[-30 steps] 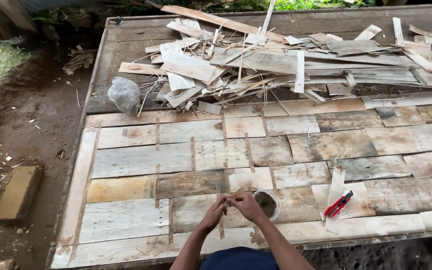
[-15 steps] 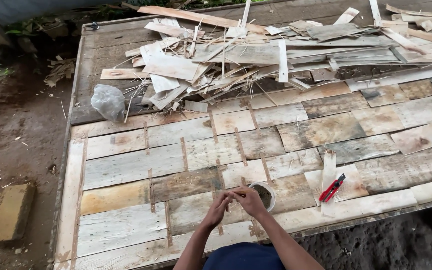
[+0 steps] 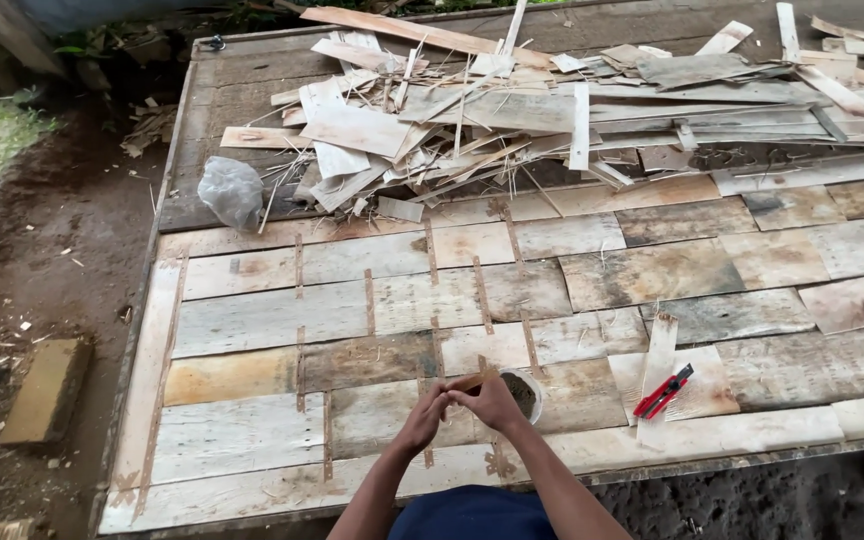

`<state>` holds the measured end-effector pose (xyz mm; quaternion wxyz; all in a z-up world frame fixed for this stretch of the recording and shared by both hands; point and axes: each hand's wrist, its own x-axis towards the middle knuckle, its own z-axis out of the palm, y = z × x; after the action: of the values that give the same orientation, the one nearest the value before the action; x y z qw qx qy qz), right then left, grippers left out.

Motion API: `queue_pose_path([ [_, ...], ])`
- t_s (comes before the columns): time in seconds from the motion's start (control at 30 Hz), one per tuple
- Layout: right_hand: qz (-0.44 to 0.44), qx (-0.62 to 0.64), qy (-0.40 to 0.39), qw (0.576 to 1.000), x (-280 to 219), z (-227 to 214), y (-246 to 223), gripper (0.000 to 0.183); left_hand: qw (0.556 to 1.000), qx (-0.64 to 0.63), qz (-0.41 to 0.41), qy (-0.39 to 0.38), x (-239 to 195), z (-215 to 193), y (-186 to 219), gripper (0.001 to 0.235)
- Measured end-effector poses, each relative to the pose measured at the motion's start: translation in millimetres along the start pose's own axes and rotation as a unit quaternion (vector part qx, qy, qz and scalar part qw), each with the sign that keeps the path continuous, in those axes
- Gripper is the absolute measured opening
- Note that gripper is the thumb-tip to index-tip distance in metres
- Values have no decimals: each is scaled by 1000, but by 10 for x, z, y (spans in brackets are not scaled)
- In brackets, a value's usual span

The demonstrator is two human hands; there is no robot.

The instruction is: Assembling a wooden surface by selecting and fitting thin wooden strips into gaps between larger panels.

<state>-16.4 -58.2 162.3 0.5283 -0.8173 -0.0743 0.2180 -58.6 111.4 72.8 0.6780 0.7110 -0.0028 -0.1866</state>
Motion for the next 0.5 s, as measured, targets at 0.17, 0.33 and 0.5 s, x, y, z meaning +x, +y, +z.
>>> queue_pose_path([
  [0.17, -20, 12, -16, 1000, 86, -42, 177, 15, 999, 28, -28, 32, -1, 76, 81, 28],
  [0.33, 9, 20, -46, 999, 66, -132, 186, 13, 994, 42, -55, 80, 31, 206, 65, 25],
  [0.5, -35, 56, -63, 996, 104, -186, 319, 21, 993, 34, -71, 92, 118, 274, -110, 27],
])
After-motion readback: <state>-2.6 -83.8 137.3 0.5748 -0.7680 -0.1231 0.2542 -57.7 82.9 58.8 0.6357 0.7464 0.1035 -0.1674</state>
